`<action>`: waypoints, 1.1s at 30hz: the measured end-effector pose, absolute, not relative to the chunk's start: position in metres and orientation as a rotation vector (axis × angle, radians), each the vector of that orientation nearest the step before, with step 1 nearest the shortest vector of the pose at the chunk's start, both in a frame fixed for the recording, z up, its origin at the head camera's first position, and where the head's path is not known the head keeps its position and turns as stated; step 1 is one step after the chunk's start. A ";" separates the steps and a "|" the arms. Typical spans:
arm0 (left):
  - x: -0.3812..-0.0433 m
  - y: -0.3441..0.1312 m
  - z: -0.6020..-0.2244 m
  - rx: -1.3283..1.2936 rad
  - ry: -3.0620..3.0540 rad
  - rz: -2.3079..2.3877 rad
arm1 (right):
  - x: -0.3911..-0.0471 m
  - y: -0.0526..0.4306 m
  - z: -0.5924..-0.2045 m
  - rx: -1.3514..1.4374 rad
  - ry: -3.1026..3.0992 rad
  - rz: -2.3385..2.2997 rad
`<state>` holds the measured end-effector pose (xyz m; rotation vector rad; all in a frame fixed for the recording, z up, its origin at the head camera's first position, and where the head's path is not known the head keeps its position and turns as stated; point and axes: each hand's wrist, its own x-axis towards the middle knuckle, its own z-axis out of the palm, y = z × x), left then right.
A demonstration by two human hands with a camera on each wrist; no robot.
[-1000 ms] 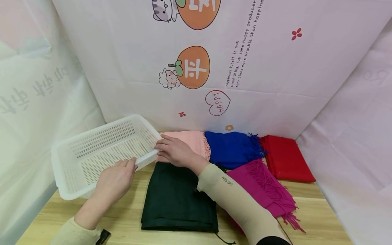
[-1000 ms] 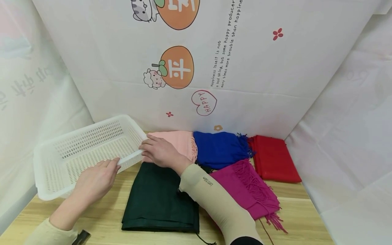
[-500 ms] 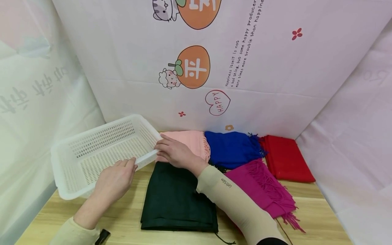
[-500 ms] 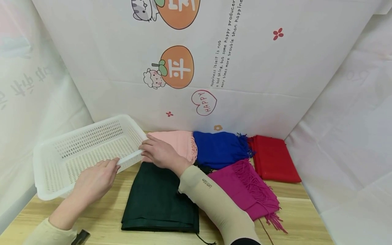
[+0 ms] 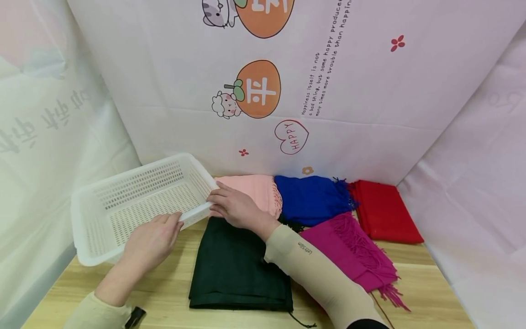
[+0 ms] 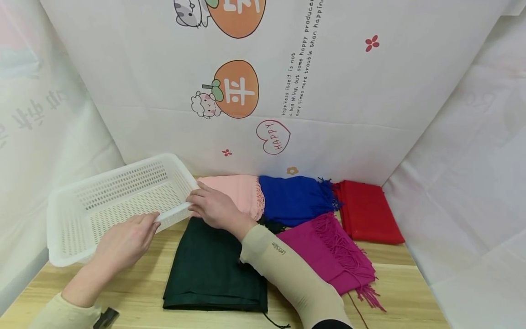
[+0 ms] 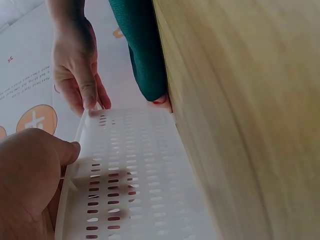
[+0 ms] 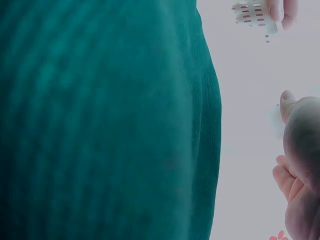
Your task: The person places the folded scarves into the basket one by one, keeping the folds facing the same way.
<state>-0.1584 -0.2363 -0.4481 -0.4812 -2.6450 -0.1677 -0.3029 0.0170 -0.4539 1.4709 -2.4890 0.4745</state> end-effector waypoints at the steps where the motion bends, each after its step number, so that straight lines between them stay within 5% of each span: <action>1: -0.159 -0.237 -0.448 -0.487 -2.641 -0.172 | -0.302 0.017 -0.454 1.458 -2.499 0.459; 33: -0.162 -0.269 -0.450 -0.644 -2.569 -0.223 | -0.267 0.013 -0.453 1.344 -2.433 0.169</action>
